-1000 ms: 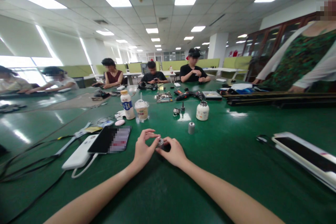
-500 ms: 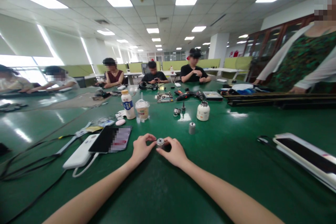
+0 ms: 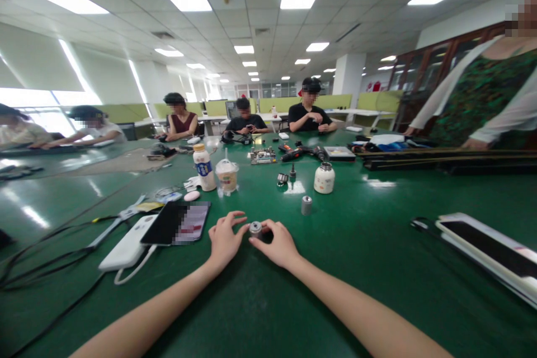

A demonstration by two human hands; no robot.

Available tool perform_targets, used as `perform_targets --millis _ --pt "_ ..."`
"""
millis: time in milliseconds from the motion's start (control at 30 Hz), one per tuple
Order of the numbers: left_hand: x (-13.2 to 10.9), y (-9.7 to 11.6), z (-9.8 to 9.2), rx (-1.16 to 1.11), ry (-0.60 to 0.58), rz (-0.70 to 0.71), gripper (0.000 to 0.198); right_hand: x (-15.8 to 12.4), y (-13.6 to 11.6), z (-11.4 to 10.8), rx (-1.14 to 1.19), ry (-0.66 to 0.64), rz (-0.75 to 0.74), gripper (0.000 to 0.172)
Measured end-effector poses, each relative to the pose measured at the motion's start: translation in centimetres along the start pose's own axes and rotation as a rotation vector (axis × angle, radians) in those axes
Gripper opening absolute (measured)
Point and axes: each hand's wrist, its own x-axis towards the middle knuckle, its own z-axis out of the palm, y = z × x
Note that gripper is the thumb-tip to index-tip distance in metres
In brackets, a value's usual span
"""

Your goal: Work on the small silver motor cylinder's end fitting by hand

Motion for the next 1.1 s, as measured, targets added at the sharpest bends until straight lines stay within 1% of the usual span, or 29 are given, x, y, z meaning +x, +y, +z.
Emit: perform_targets --millis 67,167,300,367,433,533,600,800,1100 --pt "0.0 -0.2 0.0 -0.023 -0.036 0.003 0.029 0.0 -0.1 0.0 -0.001 0.0 -0.003 0.026" --pt "0.1 0.1 -0.1 -0.078 -0.047 0.014 0.026 -0.1 -0.1 0.0 -0.002 0.001 -0.004 0.025" --pt "0.3 1.4 -0.3 -0.194 0.025 0.047 0.014 -0.1 -0.1 0.0 -0.003 0.005 -0.001 0.027" --pt "0.2 2.1 -0.3 -0.256 0.05 0.073 0.014 -0.1 0.0 0.0 -0.002 0.006 -0.001 0.026" --pt "-0.1 2.6 -0.2 -0.31 0.035 0.104 0.018 0.0 0.1 0.0 -0.002 0.007 -0.004 0.026" --pt "-0.6 2.8 0.0 -0.367 -0.017 0.149 0.021 0.0 0.2 0.1 -0.001 0.01 -0.007 0.024" --pt "-0.8 2.9 0.0 -0.385 -0.029 0.165 0.023 0.1 0.2 0.1 -0.001 0.01 -0.007 0.023" --pt "-0.8 2.9 0.0 -0.393 -0.009 0.199 0.031 0.1 0.2 0.1 0.003 0.009 -0.011 0.022" --pt "-0.9 2.8 0.0 -0.374 -0.068 0.236 0.032 0.1 0.1 0.1 0.0 0.013 -0.006 0.022"
